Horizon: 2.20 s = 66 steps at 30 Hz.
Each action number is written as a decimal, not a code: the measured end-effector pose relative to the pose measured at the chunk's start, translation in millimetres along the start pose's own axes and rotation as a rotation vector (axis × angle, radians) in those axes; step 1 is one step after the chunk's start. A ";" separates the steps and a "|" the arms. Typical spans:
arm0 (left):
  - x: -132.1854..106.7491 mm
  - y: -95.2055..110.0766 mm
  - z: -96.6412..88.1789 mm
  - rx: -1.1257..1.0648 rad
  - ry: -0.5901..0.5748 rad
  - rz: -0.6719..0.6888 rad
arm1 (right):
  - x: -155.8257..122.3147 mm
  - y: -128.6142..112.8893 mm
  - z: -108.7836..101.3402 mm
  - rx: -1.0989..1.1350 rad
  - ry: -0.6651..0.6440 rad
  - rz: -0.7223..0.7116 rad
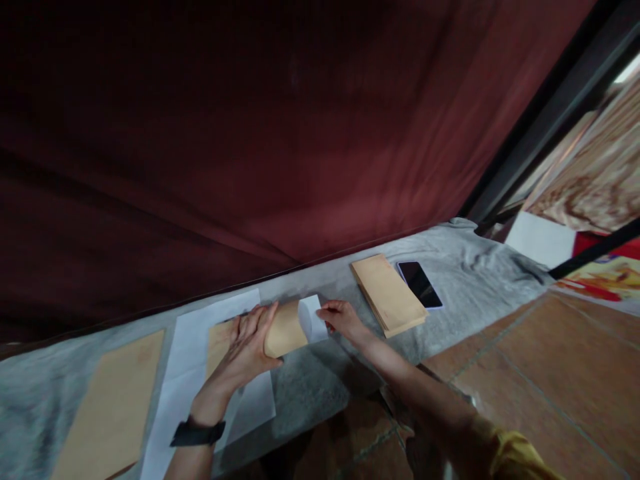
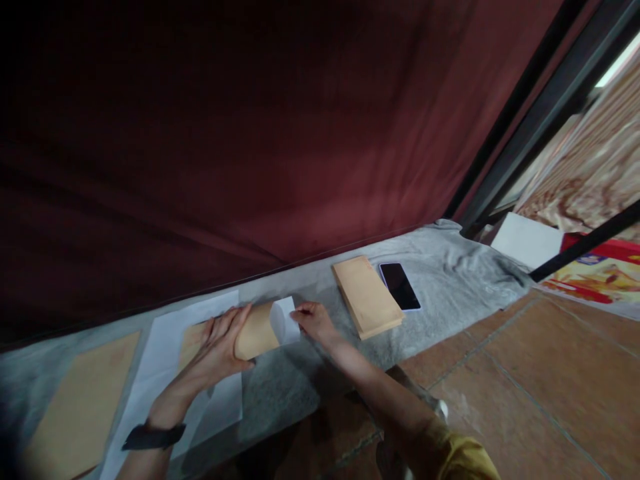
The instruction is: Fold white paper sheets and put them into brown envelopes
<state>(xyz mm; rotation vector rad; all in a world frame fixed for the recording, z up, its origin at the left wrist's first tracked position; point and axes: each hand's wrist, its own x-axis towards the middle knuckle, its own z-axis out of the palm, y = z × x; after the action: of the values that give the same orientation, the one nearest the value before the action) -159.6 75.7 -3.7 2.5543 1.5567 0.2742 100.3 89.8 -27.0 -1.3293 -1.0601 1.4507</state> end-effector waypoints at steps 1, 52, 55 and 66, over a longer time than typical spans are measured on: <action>0.5 0.9 0.1 0.003 0.005 0.008 | -0.5 1.9 4.3 -0.009 -0.005 -0.008; 7.0 11.1 -2.9 -0.016 0.080 0.079 | -10.3 11.3 29.2 -0.427 0.149 -0.314; 7.5 11.0 -3.6 -0.015 0.076 0.074 | -7.6 11.9 29.8 -0.375 0.180 -0.284; 12.2 12.1 -1.2 -0.014 0.107 0.118 | 14.1 27.9 24.5 -0.095 0.077 -0.135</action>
<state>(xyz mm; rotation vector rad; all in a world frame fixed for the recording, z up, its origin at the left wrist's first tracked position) -143.9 81.1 1.1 2.6647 1.4340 0.4398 73.7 95.7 -55.9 -1.3420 -1.1577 1.2535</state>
